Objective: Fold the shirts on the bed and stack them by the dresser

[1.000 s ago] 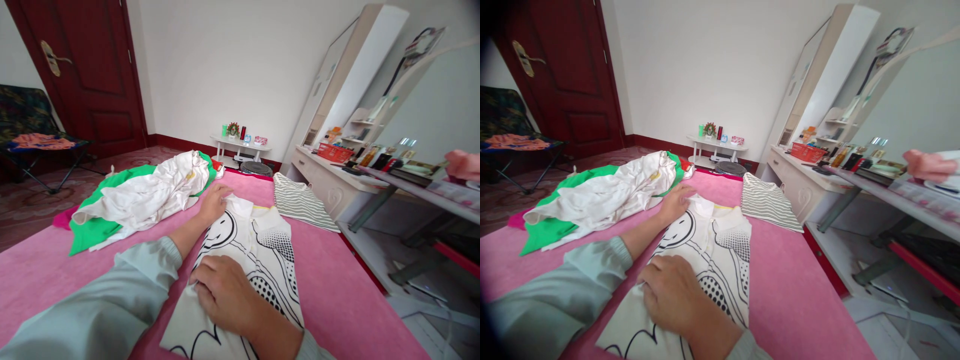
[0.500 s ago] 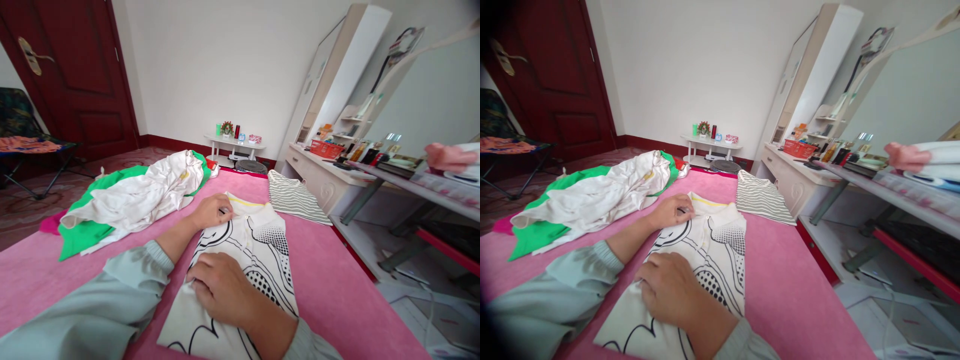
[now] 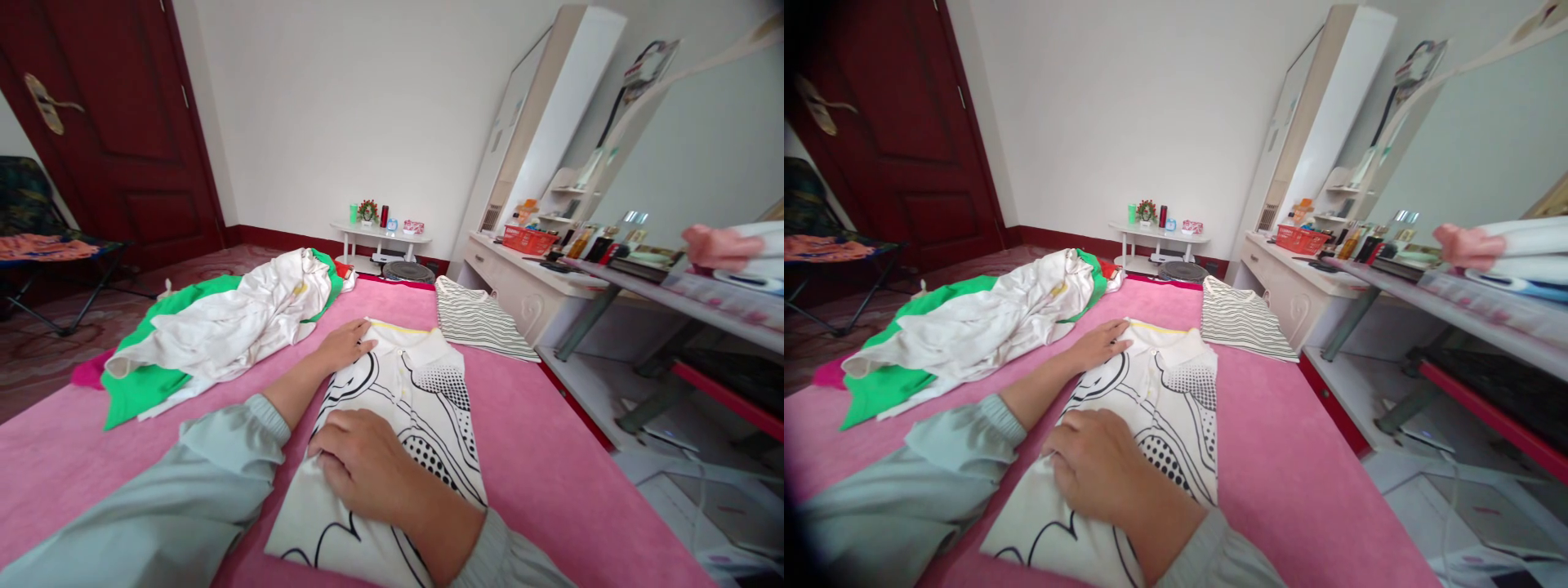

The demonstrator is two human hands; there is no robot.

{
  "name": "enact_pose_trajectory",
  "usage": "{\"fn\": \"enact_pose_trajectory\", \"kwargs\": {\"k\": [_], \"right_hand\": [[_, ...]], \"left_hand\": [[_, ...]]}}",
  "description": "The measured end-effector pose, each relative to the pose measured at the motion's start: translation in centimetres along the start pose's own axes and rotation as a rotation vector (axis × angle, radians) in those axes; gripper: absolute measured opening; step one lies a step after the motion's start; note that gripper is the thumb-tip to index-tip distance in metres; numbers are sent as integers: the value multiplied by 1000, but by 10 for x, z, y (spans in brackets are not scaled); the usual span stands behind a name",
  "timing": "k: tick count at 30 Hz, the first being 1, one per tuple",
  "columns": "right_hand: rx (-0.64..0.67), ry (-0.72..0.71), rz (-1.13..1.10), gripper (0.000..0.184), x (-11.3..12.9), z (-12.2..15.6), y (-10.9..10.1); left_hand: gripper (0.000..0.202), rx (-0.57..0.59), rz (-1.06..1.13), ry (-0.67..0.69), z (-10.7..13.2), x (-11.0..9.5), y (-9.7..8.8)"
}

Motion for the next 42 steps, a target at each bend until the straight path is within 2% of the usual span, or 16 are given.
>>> {"fn": "enact_pose_trajectory", "kwargs": {"k": [5,8,12,14,15,17,19,21,23,25,28,30,32,35,38,42], "right_hand": [[-22,5,-46,16,-2,0,1],[-45,2,-91,17,-4,-1,3],[-71,9,-150,19,-6,-2,4],[-86,18,-188,20,-7,-1,4],[-94,26,-210,20,-8,0,4],[-114,35,-268,19,-7,2,5],[-135,31,-360,15,-5,4,3],[-174,43,-476,14,-5,6,-4],[-275,118,-566,17,-13,9,-19],[-495,256,-597,19,-37,16,-40],[-931,527,-509,16,-94,37,-70],[-1054,718,-342,18,-133,54,-82],[-1008,884,-148,25,-164,69,-87],[-708,1043,51,30,-188,77,-88],[-495,1071,86,22,-193,73,-88],[-424,1089,123,17,-196,66,-95]], "left_hand": [[78,138,-46,-66,-1,2,6],[82,203,-61,-97,-1,0,3],[75,257,-100,-178,1,-21,-11],[69,180,-143,-212,3,-40,-18],[65,110,-148,-190,4,-51,-20],[63,-8,-81,-35,7,-71,-17],[66,6,38,165,13,-85,-6],[65,90,104,263,19,-89,6],[59,133,98,277,23,-87,13],[53,115,79,273,27,-86,15],[52,85,54,265,29,-88,12],[54,82,44,253,31,-91,11],[53,77,46,245,32,-94,10],[53,72,52,230,32,-95,10],[53,83,57,214,32,-95,10],[53,86,68,208,31,-95,11]]}}
Point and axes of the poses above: each hand's wrist, its own z-axis away from the middle knuckle, its own y-axis out of the palm, x = y × z, the point moved 2 cm from there along -z, towards the middle knuckle, and after that the axes turned 1 degree about -z, right-handed, at the moved point
